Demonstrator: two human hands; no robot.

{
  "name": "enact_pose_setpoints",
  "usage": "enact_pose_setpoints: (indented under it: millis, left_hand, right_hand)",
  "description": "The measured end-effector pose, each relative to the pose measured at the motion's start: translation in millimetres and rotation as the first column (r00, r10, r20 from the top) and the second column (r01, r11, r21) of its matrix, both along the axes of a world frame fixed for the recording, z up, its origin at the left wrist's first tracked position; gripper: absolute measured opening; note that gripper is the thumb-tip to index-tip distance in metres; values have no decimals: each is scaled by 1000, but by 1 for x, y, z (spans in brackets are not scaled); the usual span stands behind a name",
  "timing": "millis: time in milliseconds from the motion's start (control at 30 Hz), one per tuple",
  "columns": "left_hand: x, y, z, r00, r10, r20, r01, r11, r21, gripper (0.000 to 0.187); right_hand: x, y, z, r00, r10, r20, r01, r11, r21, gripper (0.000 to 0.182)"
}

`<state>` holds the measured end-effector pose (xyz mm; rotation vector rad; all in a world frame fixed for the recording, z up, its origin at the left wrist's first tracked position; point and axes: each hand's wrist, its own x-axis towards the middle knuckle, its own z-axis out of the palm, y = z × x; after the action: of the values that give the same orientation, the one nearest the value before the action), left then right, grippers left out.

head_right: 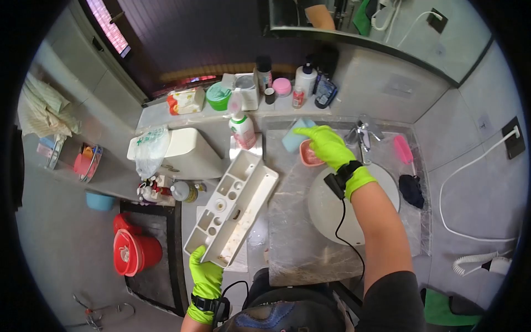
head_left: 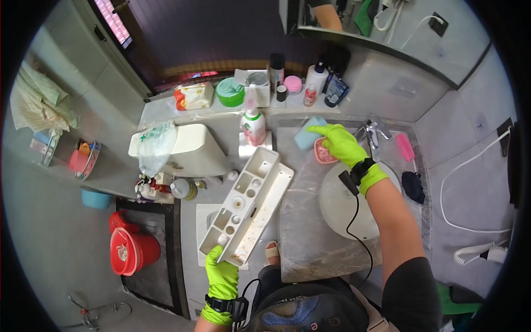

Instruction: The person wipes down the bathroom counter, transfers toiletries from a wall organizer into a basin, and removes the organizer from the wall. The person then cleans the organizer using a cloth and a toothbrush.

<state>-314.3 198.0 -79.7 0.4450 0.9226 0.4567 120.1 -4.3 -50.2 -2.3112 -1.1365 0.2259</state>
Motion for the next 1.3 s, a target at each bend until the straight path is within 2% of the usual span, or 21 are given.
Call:
enact_pose_setpoints:
  millis: [33,67,133,233,367,400,467,533,600,633,700,767,833,867,933,1033,1133,1167,1300]
  left_hand:
    - [-3,2,-11,1000,-12,-1,12,1000,8,51]
    - [-9,1,-17,1000,-25,-6,25,1000,13,51]
    - [-6,-4,-7,999,-39,-3,39,998,51,50]
    - [-6,-7,-3,999,-49,20,48,997,58,52]
    - [-13,-5,-5,995,-86,41,81,991,109,56]
    - [-13,-5,0,992,-110,56,103,988,119,56]
    - [-25,3,-6,985,-169,20,165,975,146,56]
    - [-29,1,2,976,-215,22,211,970,121,58]
    - [-34,2,1,969,-248,25,247,969,9,64]
    - [-31,-1,4,964,-264,16,264,965,5,63]
    - [-21,-13,11,950,-313,4,313,950,-1,62]
    - [-2,-29,21,926,-378,-4,378,926,-6,60]
    - [19,-46,26,900,-432,-57,435,899,54,57]
    - [30,-57,30,880,-464,-99,473,876,98,56]
    - [51,-75,31,862,-500,-78,506,855,110,55]
    - [76,-107,31,859,-503,-92,511,852,118,56]
    - [101,-135,26,857,-497,-133,512,851,120,55]
    - [108,-145,25,854,-495,-158,515,848,125,54]
    - [142,-182,27,852,-490,-184,517,843,148,53]
  right_hand:
    - [7,2,-4,999,17,40,-18,1000,21,60]
    - [12,4,-10,994,-46,100,50,998,-31,60]
    - [18,2,-15,1000,-9,27,8,999,42,60]
    - [9,-4,-23,996,-57,66,54,997,48,60]
    - [-6,-10,-14,945,-290,-148,305,948,88,61]
    - [-11,-15,-15,945,-306,-117,322,932,165,59]
    - [-38,-20,-12,915,-304,-265,394,813,428,57]
    - [-79,-37,2,932,-350,-95,353,815,459,54]
    - [-116,-73,-11,966,-241,89,178,878,444,41]
    - [-136,-96,-10,961,-194,-199,248,921,300,32]
    - [-139,-166,-39,906,-355,-229,363,932,-9,28]
    - [-118,-234,-42,866,-497,50,496,868,41,37]
    - [-90,-297,-47,728,-612,308,604,786,134,47]
    - [-81,-322,-51,687,-644,337,658,748,87,55]
    - [-74,-339,-51,634,-600,487,711,700,-64,56]
    - [-58,-347,-57,655,-617,437,710,700,-77,56]
    - [-22,-382,-80,768,-620,161,602,784,147,59]
    - [-21,-382,-77,771,-634,61,613,765,199,55]
    - [-29,-361,-50,616,-745,-255,781,535,322,44]
